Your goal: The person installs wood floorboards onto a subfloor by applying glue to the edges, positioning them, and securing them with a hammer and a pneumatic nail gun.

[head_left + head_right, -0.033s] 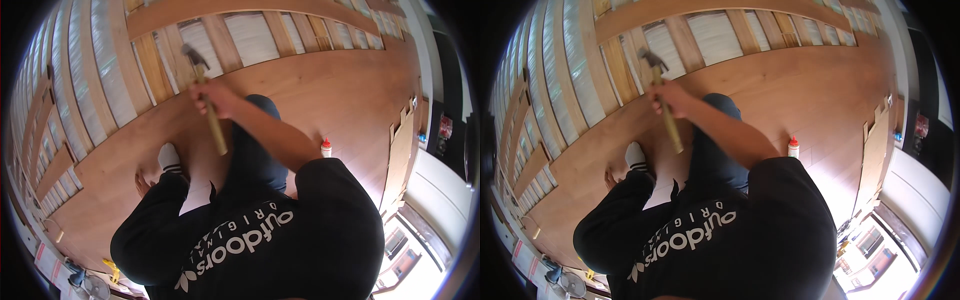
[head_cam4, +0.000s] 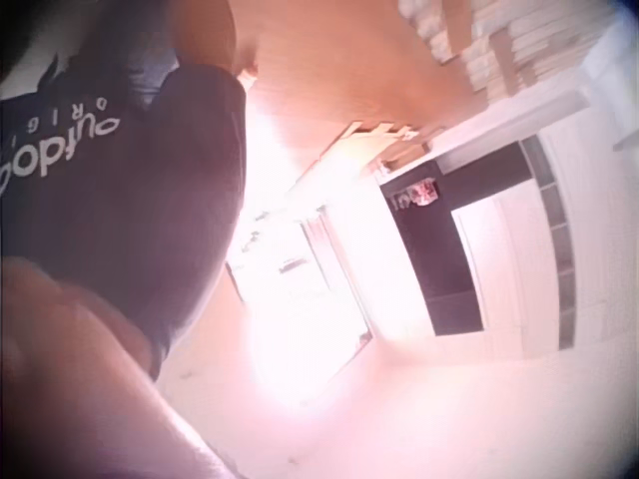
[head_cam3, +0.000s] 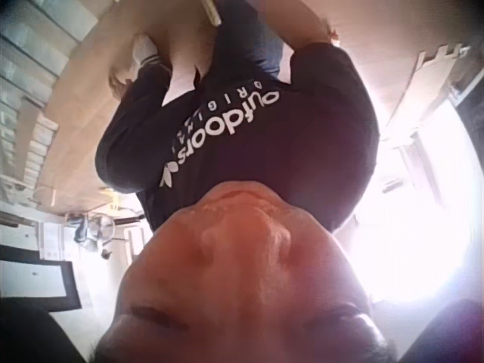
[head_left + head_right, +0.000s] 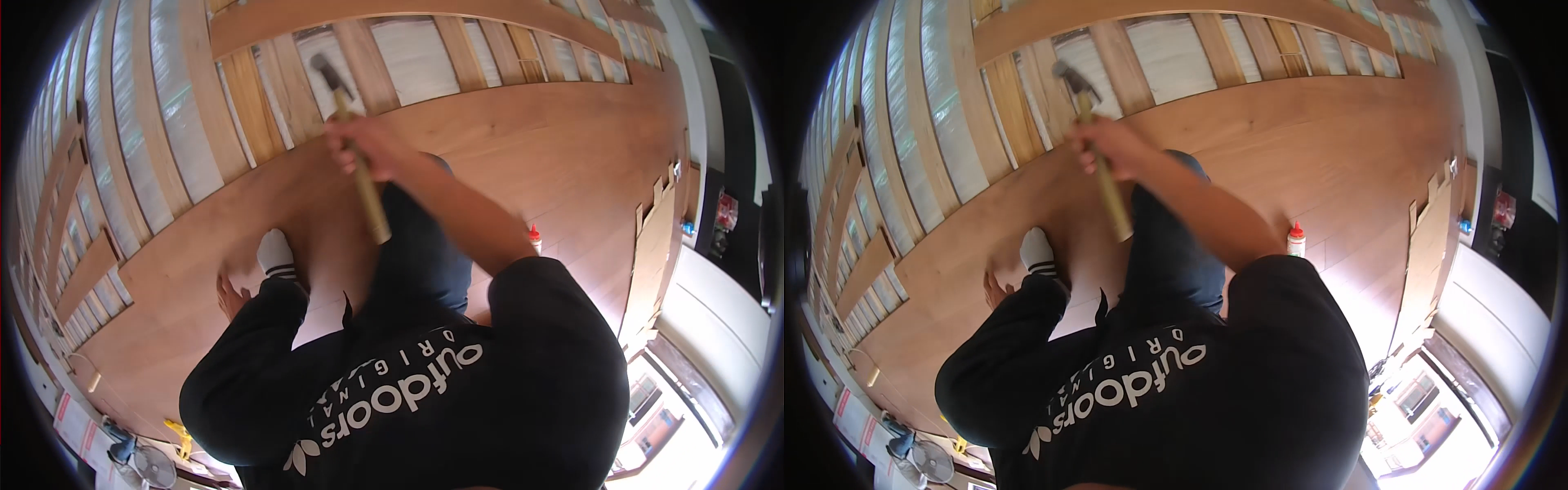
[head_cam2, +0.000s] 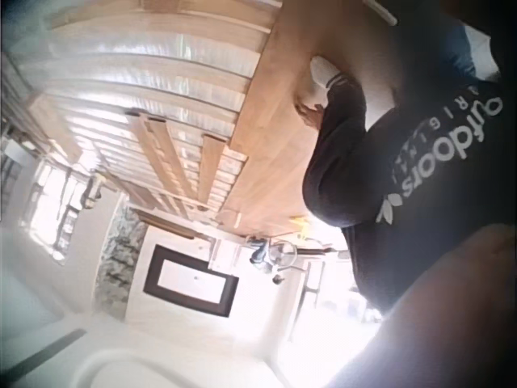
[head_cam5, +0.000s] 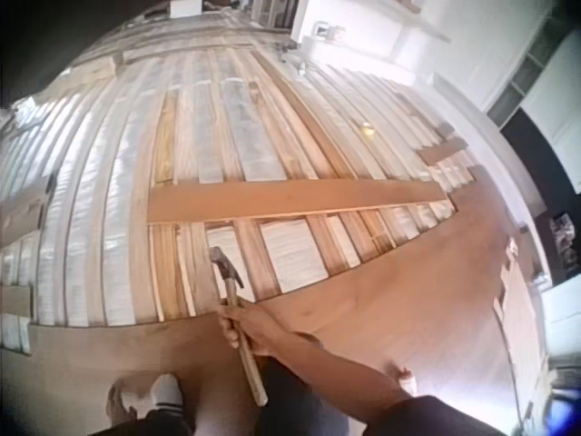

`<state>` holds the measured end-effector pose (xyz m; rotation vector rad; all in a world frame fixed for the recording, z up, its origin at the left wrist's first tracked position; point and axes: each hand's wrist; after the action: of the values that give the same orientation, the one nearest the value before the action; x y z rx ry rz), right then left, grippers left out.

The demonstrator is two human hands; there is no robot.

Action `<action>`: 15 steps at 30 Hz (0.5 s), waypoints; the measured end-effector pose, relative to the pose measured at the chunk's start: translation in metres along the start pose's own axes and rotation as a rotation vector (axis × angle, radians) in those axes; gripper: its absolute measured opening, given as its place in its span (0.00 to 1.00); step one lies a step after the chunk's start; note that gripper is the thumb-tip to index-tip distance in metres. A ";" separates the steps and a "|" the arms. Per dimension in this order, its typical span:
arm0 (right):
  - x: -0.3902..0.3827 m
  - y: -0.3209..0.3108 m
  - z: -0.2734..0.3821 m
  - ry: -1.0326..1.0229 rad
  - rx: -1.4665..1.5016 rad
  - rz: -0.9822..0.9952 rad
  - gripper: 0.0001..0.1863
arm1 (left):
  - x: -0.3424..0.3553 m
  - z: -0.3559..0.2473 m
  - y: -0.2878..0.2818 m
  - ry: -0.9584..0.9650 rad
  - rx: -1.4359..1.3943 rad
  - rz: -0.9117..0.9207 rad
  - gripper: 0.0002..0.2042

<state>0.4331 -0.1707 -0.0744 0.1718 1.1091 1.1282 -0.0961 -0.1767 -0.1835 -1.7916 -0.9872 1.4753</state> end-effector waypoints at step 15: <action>0.052 -0.218 0.196 0.298 -2.481 -0.255 0.17 | 0.030 -0.046 0.009 0.031 0.254 -0.088 0.47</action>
<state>0.7223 -0.1558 -0.1435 -1.9788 -0.6298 1.5148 -0.0469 -0.1556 -0.1980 -1.5656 -0.8120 1.4435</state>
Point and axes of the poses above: each hand's wrist, its own x-axis towards the middle knuckle, its own y-axis out of the palm, z = x × y, and after that the axes turned 5 degrees about -y, right-handed
